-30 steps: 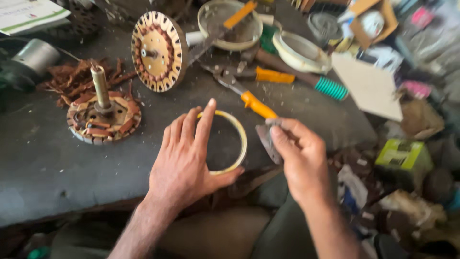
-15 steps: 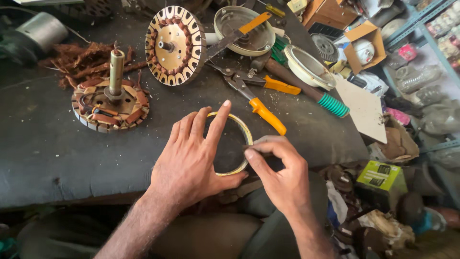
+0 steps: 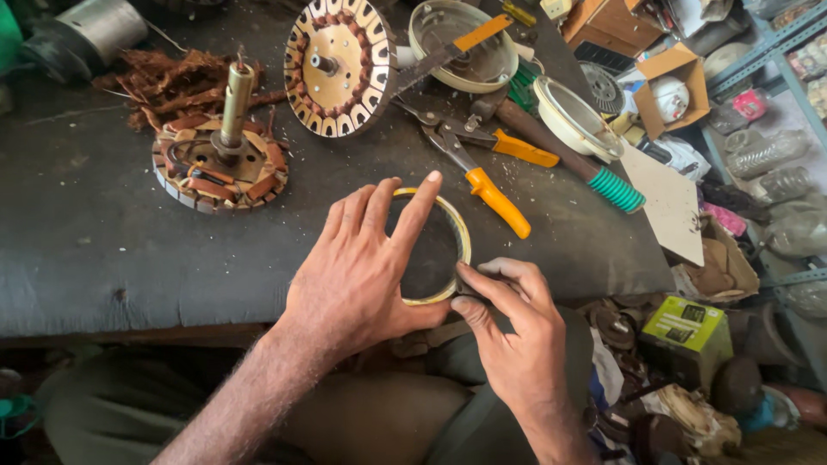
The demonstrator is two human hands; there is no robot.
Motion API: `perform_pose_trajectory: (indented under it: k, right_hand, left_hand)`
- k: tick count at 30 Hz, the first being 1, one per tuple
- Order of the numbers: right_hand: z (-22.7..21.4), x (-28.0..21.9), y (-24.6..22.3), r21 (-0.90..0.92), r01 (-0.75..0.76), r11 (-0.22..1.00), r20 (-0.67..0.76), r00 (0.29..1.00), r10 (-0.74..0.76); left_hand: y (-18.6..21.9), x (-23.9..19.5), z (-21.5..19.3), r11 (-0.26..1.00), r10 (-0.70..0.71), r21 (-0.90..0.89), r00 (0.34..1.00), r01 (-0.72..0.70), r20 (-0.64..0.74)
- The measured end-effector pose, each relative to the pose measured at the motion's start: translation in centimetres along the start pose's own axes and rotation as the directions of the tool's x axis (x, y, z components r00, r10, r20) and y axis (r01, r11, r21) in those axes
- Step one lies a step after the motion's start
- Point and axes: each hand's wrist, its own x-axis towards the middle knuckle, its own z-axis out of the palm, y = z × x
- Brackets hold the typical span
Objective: The person cleans a circular metal ring by rubbing its inner surface with a small piece of abrasive material.
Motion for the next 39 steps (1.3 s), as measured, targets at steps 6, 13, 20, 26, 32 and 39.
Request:
perform_pose_trajectory:
  k: [6,13,20,26,32,39]
  right_hand:
    - [0.6,-0.4,0.0,-0.111,0.045,0.993,-0.086,0.995,-0.055]
    - [0.9,0.0,-0.6,0.013,0.075,0.997,-0.127,0.989,-0.073]
    - [0.7,-0.6,0.6,-0.065,0.148,0.987,-0.127,0.980,-0.155]
    - [-0.5,1.6,0.5,-0.140,0.249,0.958,-0.003,0.968,-0.252]
    - [-1.1,2.1,0.5,-0.185,0.340,0.922,0.032,0.940,-0.340]
    - [-1.9,0.4,-0.4,0.005,0.186,0.982,-0.119,0.976,-0.184]
  left_hand:
    - [0.1,-0.1,0.1,1.000,0.003,0.007,1.000,-0.003,0.003]
    - [0.0,0.2,0.0,0.999,-0.015,-0.042,1.000,0.016,0.023]
    - [0.1,0.3,0.1,0.999,-0.014,-0.043,1.000,0.015,0.020]
    - [-0.1,0.2,0.1,0.999,-0.010,-0.050,1.000,0.011,0.015]
    - [-0.7,0.4,-0.4,0.990,0.006,-0.139,1.000,-0.003,0.022]
    - [-1.4,0.4,-0.5,0.985,0.053,-0.169,0.997,-0.044,0.053]
